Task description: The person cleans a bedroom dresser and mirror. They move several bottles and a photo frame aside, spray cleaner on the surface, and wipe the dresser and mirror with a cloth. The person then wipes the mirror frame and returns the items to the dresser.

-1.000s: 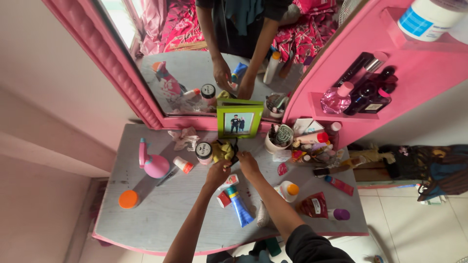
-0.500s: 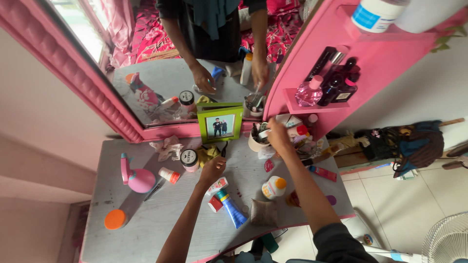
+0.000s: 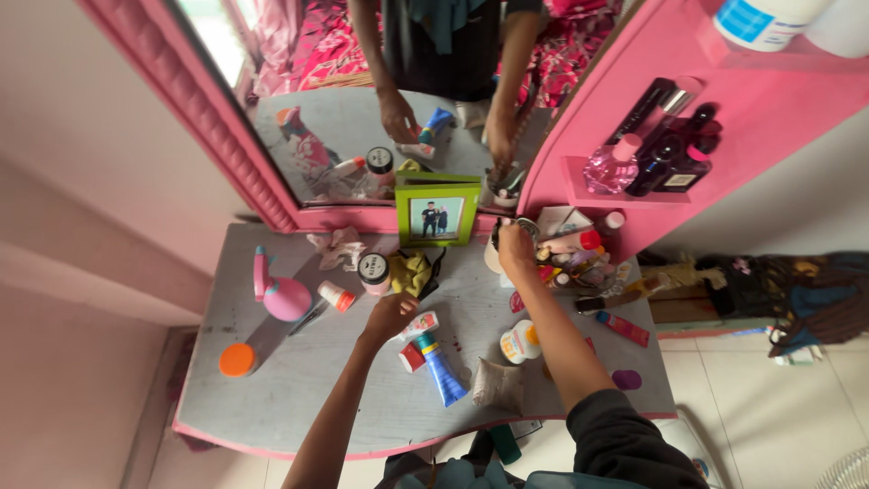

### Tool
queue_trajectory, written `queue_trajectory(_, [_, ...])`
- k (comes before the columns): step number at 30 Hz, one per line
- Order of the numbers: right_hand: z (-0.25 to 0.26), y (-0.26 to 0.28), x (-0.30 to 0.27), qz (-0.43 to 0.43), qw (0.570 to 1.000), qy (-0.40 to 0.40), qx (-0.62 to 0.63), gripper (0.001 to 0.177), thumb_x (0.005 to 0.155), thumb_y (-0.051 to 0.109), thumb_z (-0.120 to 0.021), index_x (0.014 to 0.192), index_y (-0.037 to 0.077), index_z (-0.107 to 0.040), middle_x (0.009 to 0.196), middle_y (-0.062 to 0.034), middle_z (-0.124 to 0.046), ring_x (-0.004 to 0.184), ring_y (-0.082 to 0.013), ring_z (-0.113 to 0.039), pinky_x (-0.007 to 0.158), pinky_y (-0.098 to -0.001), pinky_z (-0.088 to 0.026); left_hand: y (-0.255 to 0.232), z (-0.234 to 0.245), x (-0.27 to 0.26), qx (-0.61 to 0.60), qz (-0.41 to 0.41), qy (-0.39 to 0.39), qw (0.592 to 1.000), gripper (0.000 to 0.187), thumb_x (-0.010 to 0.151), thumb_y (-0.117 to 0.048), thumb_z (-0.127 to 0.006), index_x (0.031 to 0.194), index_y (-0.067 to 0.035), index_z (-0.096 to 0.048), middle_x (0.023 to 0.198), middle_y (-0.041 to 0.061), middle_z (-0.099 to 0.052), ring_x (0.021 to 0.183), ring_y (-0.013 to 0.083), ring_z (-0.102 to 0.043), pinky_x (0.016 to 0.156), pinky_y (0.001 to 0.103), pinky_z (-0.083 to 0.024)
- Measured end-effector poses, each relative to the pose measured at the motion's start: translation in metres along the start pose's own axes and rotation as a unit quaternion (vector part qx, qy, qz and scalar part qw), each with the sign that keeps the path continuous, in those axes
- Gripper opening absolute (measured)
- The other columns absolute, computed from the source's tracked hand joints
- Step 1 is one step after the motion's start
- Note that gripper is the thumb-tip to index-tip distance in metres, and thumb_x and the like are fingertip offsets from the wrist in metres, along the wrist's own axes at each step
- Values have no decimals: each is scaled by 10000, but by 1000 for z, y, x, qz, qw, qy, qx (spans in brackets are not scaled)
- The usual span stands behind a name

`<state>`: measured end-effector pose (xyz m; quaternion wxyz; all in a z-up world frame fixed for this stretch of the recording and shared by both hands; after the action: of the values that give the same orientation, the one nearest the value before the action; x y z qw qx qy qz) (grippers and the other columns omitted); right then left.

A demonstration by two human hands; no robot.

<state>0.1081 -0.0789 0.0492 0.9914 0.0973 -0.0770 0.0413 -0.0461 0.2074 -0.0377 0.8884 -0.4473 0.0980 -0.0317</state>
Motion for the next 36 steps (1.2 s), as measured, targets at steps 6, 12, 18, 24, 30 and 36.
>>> queue_trajectory(6, [-18, -8, -4, 6, 996, 49, -79, 289, 1078, 172, -514, 1005, -1, -734, 957, -237, -744, 914, -384, -748, 784, -481, -597, 18, -12, -29, 162, 24, -20, 986, 362, 773, -131, -735, 1129, -174, -686, 1122, 66, -674, 1131, 283, -619, 941, 425, -538])
queue_trajectory(12, [9, 25, -19, 96, 994, -45, 16, 154, 931, 96, -591, 1005, 22, -703, 1012, -214, -698, 864, -389, -711, 665, -492, -574, 22, -26, -26, 204, 8, -50, 978, 480, 669, -226, -890, 1101, -158, -691, 1141, 109, -603, 1114, 317, -610, 888, 447, -548])
queue_trajectory(18, [-49, 131, -168, 277, 892, 239, 264, 181, 969, 92, -598, 1110, 111, -709, 1150, -134, -663, 1060, -311, -652, 893, -428, -535, 13, -13, -13, 96, 22, -59, 993, 483, 628, -199, -900, 1064, -101, -717, 1131, 125, -634, 993, 345, -679, 844, 451, -567])
queue_trajectory(24, [-33, 168, -251, 444, 890, 75, 76, 257, 824, 111, -676, 1063, 197, -709, 1319, -165, -606, 1023, -338, -658, 828, -444, -543, -37, 6, 8, 64, -61, -106, 990, 396, 706, -326, -941, 932, -57, -758, 975, 129, -716, 928, 332, -701, 805, 455, -551])
queue_trajectory(30, [-20, 128, -203, 362, 929, 70, 41, 412, 846, 44, -656, 1249, 126, -627, 1258, -253, -583, 920, -344, -692, 744, -417, -580, -79, 33, 20, 24, -131, -187, 973, 399, 658, -259, -909, 954, -46, -746, 906, 145, -702, 818, 322, -698, 712, 424, -555])
queue_trajectory(36, [-3, 68, -162, 163, 957, 49, 235, 297, 964, 104, -629, 1248, 48, -562, 1130, -210, -635, 982, -397, -685, 812, -459, -569, -100, 44, 33, 8, -105, -221, 970, 340, 683, -221, -894, 907, -32, -721, 867, 143, -685, 757, 311, -663, 676, 432, -535])
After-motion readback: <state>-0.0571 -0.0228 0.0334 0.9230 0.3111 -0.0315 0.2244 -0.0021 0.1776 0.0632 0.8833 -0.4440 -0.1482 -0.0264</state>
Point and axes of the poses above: each hand's wrist, its own x-axis towards the middle knuckle, its own z-axis out of the back of the hand, y = z × x, the point moved 9 cm from there along x, towards the middle knuckle
